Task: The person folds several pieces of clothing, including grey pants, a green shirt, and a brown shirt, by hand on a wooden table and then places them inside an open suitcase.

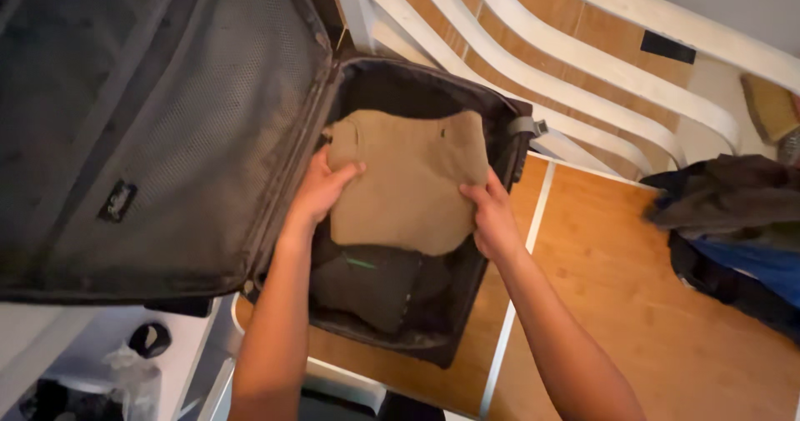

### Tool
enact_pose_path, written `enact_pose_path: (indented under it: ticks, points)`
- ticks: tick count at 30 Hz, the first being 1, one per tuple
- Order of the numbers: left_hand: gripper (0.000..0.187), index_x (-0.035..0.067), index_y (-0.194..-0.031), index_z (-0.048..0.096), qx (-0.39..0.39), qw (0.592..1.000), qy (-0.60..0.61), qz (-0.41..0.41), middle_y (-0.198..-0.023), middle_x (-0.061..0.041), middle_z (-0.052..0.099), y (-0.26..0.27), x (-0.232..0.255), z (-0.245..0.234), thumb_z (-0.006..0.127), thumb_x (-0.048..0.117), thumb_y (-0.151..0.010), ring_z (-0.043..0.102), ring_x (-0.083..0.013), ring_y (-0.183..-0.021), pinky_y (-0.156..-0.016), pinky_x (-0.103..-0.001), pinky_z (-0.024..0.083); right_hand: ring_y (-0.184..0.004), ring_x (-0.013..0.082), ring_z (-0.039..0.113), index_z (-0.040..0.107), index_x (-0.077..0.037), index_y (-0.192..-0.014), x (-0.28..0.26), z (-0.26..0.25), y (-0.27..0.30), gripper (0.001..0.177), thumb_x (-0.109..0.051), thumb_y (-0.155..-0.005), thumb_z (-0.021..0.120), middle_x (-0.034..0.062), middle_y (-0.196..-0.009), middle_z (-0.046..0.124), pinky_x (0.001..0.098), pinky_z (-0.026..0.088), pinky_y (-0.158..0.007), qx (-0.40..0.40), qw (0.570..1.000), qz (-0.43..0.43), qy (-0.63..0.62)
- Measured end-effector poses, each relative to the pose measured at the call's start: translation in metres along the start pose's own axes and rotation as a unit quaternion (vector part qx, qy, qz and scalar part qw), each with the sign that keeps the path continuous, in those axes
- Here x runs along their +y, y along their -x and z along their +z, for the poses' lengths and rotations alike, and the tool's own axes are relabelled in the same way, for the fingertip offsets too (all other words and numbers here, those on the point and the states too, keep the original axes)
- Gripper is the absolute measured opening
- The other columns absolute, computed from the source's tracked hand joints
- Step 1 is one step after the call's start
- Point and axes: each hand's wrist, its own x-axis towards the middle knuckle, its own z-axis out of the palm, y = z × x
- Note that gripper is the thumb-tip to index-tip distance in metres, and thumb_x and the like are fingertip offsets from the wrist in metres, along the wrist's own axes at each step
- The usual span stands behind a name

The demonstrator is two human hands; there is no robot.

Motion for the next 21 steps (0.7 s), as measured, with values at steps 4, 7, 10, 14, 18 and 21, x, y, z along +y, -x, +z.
enact_pose_path:
  ticks: [4,7,10,14,18,21]
  points:
    - [0.058,-0.004,-0.138,0.059,0.027,0.992,-0.105,0.06,-0.125,-0.022,0.073,-0.049,0.007,-0.026,0.074,0.016,-0.086,0.073,-0.027,-0.108,-0.094,-0.038,0.059,-0.123,0.0232,0.06,0.051,-0.006,-0.144,0.019,0.005,-0.058,0.052,-0.001,-0.092,0.051,0.0097,-0.135,0.063,0.0344,0.05,-0.102,-0.016,1.0,-0.019,-0.015]
    - [0.087,-0.007,-0.147,0.042,0.139,0.888,-0.393,0.197,-0.138,-0.031,0.056,-0.063,0.004,-0.023,0.088,0.024,-0.081,0.055,-0.0416,-0.127,-0.105,-0.047,0.047,-0.124,0.0257,0.061,0.054,0.0,-0.139,0.05,0.001,-0.1,0.041,-0.009,-0.099,0.057,0.014,-0.135,0.065,0.0338,0.053,-0.1,0.007,0.999,-0.003,0.034]
    - [0.095,-0.004,-0.155,0.036,0.202,0.823,-0.517,0.117,-0.153,-0.032,0.038,-0.05,-0.021,0.004,0.084,0.027,-0.079,0.047,-0.0495,-0.131,-0.107,-0.053,0.041,-0.114,0.0185,0.059,0.044,-0.015,-0.141,0.085,-0.014,-0.116,0.054,-0.019,-0.091,0.062,0.0007,-0.132,0.058,0.0439,0.057,-0.075,0.121,0.963,0.151,0.189]
    - [0.089,-0.001,-0.159,0.04,0.151,0.815,-0.536,0.161,-0.163,-0.032,0.029,-0.048,-0.066,0.031,0.081,0.026,-0.084,0.04,-0.0493,-0.143,-0.113,-0.054,0.04,-0.098,0.0248,0.066,0.046,-0.014,-0.145,0.131,-0.048,-0.122,0.064,-0.021,-0.087,0.071,0.0109,-0.117,0.068,0.0413,0.055,-0.07,0.121,0.957,0.125,0.231]
    - [0.079,0.006,-0.147,0.047,0.052,0.767,-0.634,-0.089,-0.164,-0.028,0.022,-0.06,-0.102,0.024,0.079,0.04,-0.083,0.025,-0.0483,-0.15,-0.118,-0.056,0.03,-0.093,0.0236,0.072,0.052,-0.008,-0.142,0.167,-0.079,-0.136,0.062,-0.013,-0.083,0.071,0.0121,-0.104,0.075,0.0382,0.059,-0.079,0.123,0.941,0.046,0.311]
    - [0.079,-0.002,-0.144,0.05,0.075,0.726,-0.675,-0.107,-0.161,-0.032,0.022,-0.07,-0.128,0.015,0.077,0.039,-0.082,0.025,-0.0506,-0.146,-0.118,-0.058,0.026,-0.097,0.0253,0.073,0.058,-0.006,-0.137,0.173,-0.089,-0.135,0.058,-0.013,-0.082,0.075,0.0151,-0.104,0.076,0.0357,0.057,-0.088,0.135,0.904,0.001,0.406]
